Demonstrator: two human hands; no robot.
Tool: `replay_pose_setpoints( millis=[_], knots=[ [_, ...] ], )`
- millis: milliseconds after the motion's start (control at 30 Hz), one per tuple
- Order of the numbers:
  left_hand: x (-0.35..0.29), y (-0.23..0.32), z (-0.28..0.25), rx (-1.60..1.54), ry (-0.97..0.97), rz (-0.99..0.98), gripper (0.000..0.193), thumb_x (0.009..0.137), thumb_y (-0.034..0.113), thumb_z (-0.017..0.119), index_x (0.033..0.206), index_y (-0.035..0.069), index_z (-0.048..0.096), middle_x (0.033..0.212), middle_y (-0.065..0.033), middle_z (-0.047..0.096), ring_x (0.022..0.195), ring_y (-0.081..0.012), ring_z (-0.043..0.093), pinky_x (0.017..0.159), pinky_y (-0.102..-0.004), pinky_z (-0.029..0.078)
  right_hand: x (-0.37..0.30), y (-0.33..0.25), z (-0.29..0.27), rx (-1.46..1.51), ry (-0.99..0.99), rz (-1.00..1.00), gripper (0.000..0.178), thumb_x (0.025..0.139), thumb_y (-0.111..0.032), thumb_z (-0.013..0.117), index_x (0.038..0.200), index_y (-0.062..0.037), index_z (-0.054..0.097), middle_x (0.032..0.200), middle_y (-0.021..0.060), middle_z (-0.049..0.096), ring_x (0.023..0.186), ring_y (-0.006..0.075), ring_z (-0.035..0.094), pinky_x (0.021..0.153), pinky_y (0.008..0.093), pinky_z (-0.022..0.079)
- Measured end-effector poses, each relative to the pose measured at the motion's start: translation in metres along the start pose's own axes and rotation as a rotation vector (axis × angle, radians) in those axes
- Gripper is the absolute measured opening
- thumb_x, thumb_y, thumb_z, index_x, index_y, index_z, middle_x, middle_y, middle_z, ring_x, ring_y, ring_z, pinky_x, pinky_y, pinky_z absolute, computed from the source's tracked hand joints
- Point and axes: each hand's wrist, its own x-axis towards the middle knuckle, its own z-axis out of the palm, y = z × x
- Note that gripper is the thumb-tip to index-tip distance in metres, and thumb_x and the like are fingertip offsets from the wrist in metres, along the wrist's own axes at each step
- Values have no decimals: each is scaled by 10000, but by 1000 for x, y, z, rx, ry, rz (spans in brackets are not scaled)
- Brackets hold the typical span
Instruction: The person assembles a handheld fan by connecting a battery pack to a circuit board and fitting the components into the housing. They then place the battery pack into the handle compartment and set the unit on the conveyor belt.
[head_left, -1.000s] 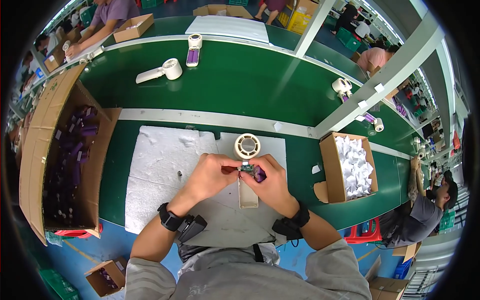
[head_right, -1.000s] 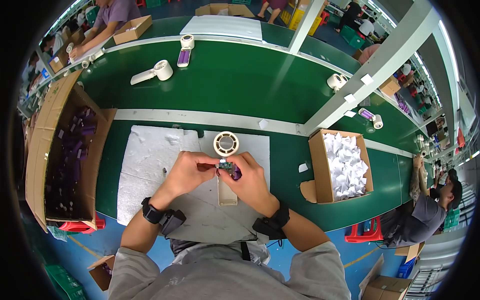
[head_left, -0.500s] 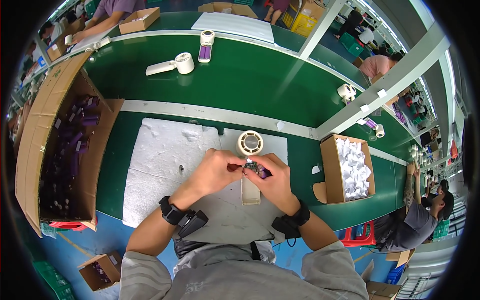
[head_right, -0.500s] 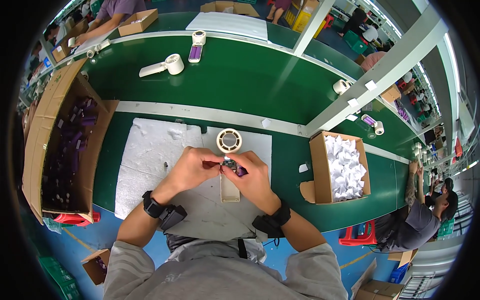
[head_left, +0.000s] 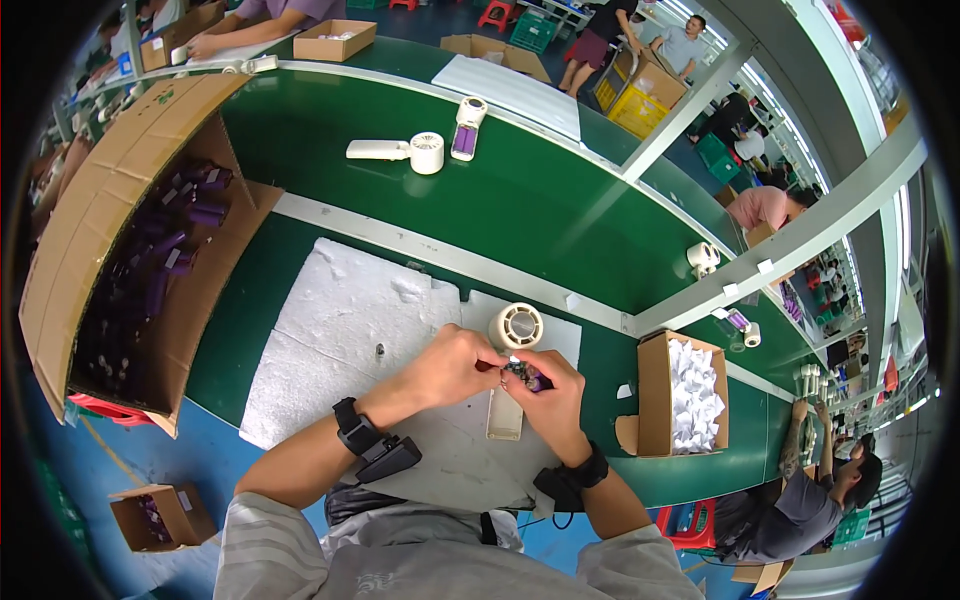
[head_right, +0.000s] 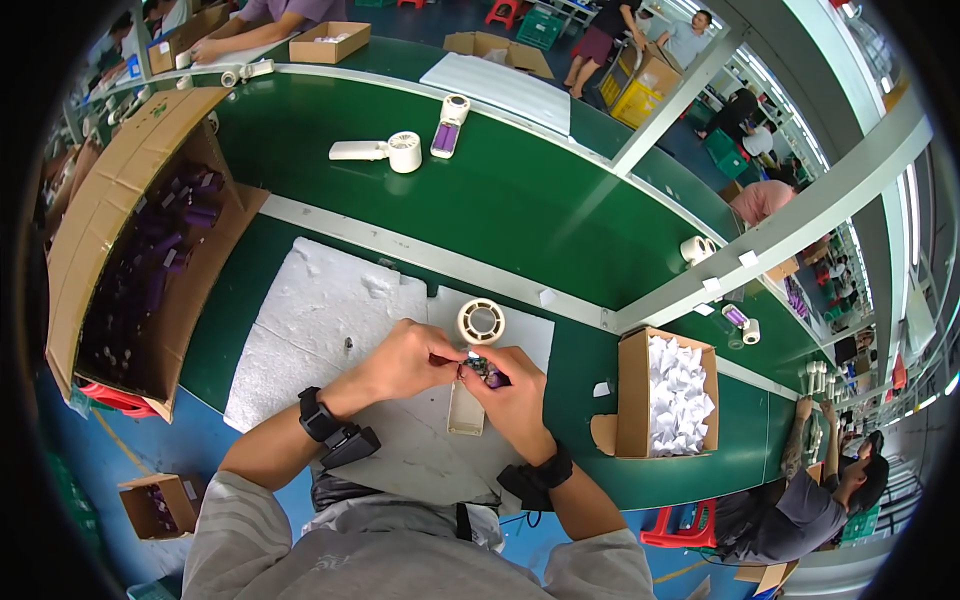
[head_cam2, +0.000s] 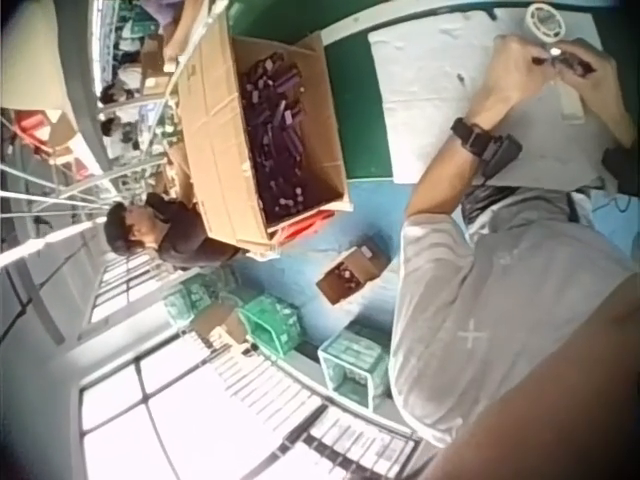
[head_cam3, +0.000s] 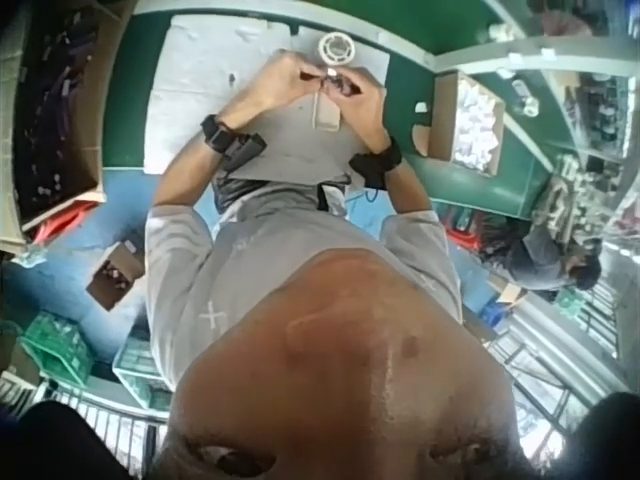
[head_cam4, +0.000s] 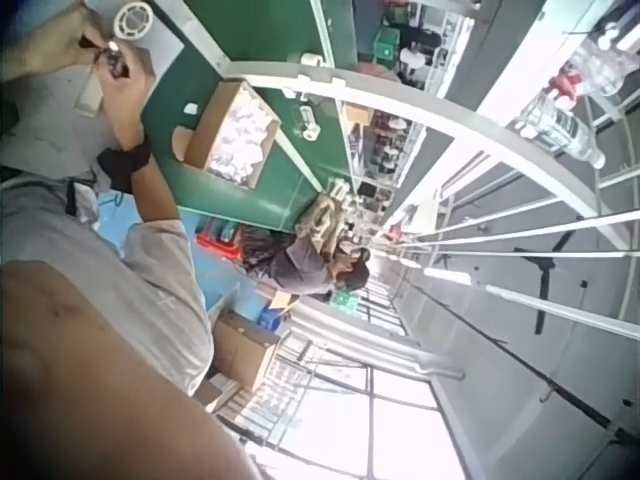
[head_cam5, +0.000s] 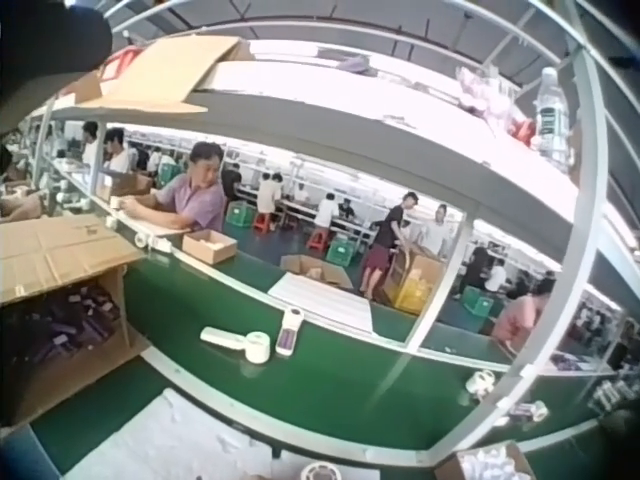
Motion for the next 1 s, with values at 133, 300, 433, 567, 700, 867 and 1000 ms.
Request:
replay_pose_setpoints(
  millis=[133, 300, 433, 567, 700, 867, 1000],
  knots=[
    [1, -1, 3, -23, 26, -21, 230, 736, 58, 698, 962, 15, 692, 803, -172, 667, 711, -303, 664, 672, -358, 539, 1, 2, 1, 22, 8, 53, 282, 731, -71, 790, 988, -32, 679, 844, 84, 660, 650, 120, 610, 580, 249, 497],
    [1, 0, 13, -123, 20, -69, 308, 730, 19, 698, 1024, 42, 607, 850, -126, 603, 719, -251, 633, 668, -346, 528, 3, 0, 3, 86, 34, 168, 219, 771, -30, 749, 964, -5, 649, 770, 30, 623, 627, 53, 502, 553, 210, 423],
    [-2, -1, 15, -36, 44, -46, 353, 727, -8, 707, 1047, 42, 568, 870, -82, 573, 725, -176, 623, 649, -305, 526, 0, 0, 0, 61, 17, 187, 217, 788, -64, 743, 977, -10, 650, 799, 65, 636, 638, 94, 557, 580, 237, 466],
    [-5, 5, 11, -4, 5, -156, 331, 743, -3, 709, 1036, 32, 559, 881, -82, 590, 746, -176, 626, 668, -300, 527, -3, -2, 2, 83, 26, 211, 182, 807, -42, 715, 969, -3, 641, 755, 26, 607, 617, 64, 498, 559, 215, 425],
    [-3, -6, 10, -67, -51, -279, 312, 767, 4, 700, 1037, 32, 545, 889, -69, 601, 775, -154, 628, 696, -296, 524, -4, -2, 3, 81, 8, 292, 156, 820, -25, 696, 960, 0, 633, 729, -14, 585, 613, 31, 449, 543, 191, 385],
    [5, -19, 10, -366, -48, -214, 305, 784, 29, 693, 1044, 37, 533, 891, -45, 614, 799, -96, 606, 707, -291, 505, 6, 0, -4, 125, -32, 313, 146, 824, -31, 694, 953, -1, 631, 728, -36, 574, 636, 20, 446, 546, 184, 372],
    [8, -7, 5, -241, -112, -320, 318, 773, 21, 690, 1046, 40, 529, 891, -45, 614, 770, -95, 589, 678, -282, 492, 9, 4, -11, 149, -122, 303, 148, 808, -20, 695, 941, -14, 632, 729, -25, 567, 634, 35, 453, 548, 206, 378]
  ],
)
